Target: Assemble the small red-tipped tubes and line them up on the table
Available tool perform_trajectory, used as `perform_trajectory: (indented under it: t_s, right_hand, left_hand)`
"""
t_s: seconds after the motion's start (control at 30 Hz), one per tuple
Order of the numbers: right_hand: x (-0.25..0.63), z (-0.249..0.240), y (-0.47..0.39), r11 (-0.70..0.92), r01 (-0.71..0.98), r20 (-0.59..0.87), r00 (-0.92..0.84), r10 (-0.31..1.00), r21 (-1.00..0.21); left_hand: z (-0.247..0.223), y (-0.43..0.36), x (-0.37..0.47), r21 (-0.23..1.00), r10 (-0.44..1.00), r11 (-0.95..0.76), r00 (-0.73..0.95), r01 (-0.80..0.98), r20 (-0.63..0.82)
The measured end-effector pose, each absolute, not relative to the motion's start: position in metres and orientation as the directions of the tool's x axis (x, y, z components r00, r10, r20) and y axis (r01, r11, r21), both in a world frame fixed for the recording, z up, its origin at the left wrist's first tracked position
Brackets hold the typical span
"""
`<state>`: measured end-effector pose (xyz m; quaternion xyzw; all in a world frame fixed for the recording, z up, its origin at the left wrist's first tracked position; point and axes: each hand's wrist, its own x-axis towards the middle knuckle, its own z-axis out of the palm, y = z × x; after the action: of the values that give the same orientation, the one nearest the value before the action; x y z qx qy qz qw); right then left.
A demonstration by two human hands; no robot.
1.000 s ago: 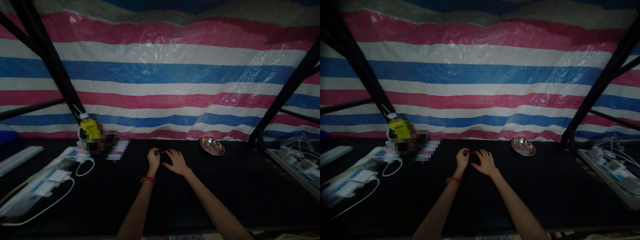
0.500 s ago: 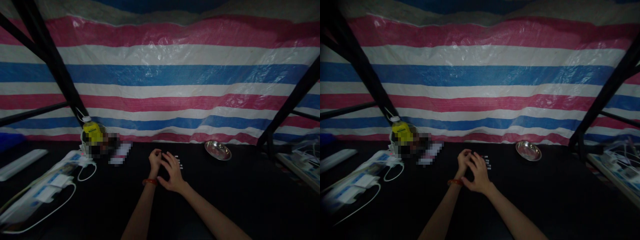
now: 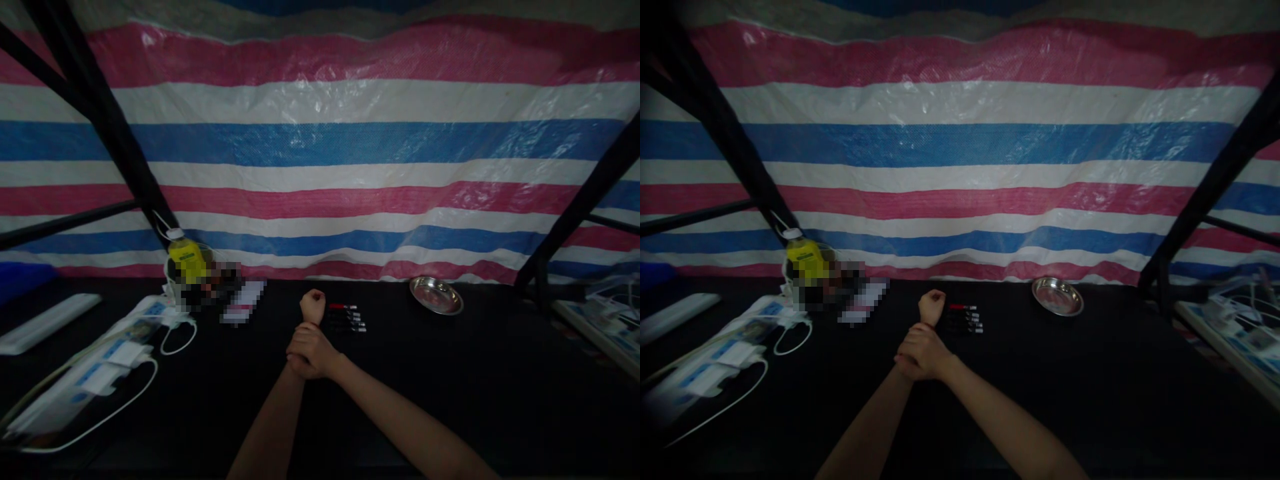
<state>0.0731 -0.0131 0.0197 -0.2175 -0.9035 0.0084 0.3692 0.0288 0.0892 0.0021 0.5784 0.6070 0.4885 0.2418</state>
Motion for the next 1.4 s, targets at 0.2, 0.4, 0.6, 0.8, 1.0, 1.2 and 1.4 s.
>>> perform_trajectory:
  t_s: [0.2, 0.4, 0.6, 0.8, 1.0, 1.2, 1.4]
  right_hand:
    - [0.070, 0.021, -0.015, 0.893, 0.421, 0.654, -0.633, 0.414, -0.157]
    - [0.065, 0.020, -0.021, 0.886, 0.426, 0.703, -0.573, 0.422, -0.184]
    - [0.062, 0.018, -0.023, 0.905, 0.376, 0.746, -0.540, 0.389, -0.200]
    - [0.066, 0.012, -0.021, 0.870, 0.408, 0.821, -0.370, 0.434, -0.276]
    - [0.080, 0.019, -0.023, 0.800, 0.483, 0.817, -0.255, 0.517, -0.356]
    - [0.110, 0.022, -0.026, 0.712, 0.562, 0.800, -0.140, 0.583, -0.421]
    - [0.121, 0.018, -0.024, 0.666, 0.577, 0.746, -0.140, 0.651, -0.473]
  left_hand:
    - [0.005, 0.090, 0.025, 0.870, 0.950, -0.162, -0.165, 0.466, 0.265]
    - [0.004, 0.089, 0.025, 0.882, 0.953, -0.184, -0.140, 0.434, 0.267]
    - [0.000, 0.087, 0.027, 0.892, 0.951, -0.224, -0.110, 0.393, 0.288]
    - [-0.004, 0.087, 0.028, 0.903, 0.946, -0.252, -0.106, 0.348, 0.305]
    - [-0.004, 0.086, 0.029, 0.908, 0.944, -0.274, -0.092, 0.317, 0.317]
    - [-0.003, 0.084, 0.026, 0.904, 0.951, -0.257, -0.076, 0.343, 0.299]
    - [-0.004, 0.086, 0.027, 0.890, 0.960, -0.233, -0.054, 0.391, 0.275]
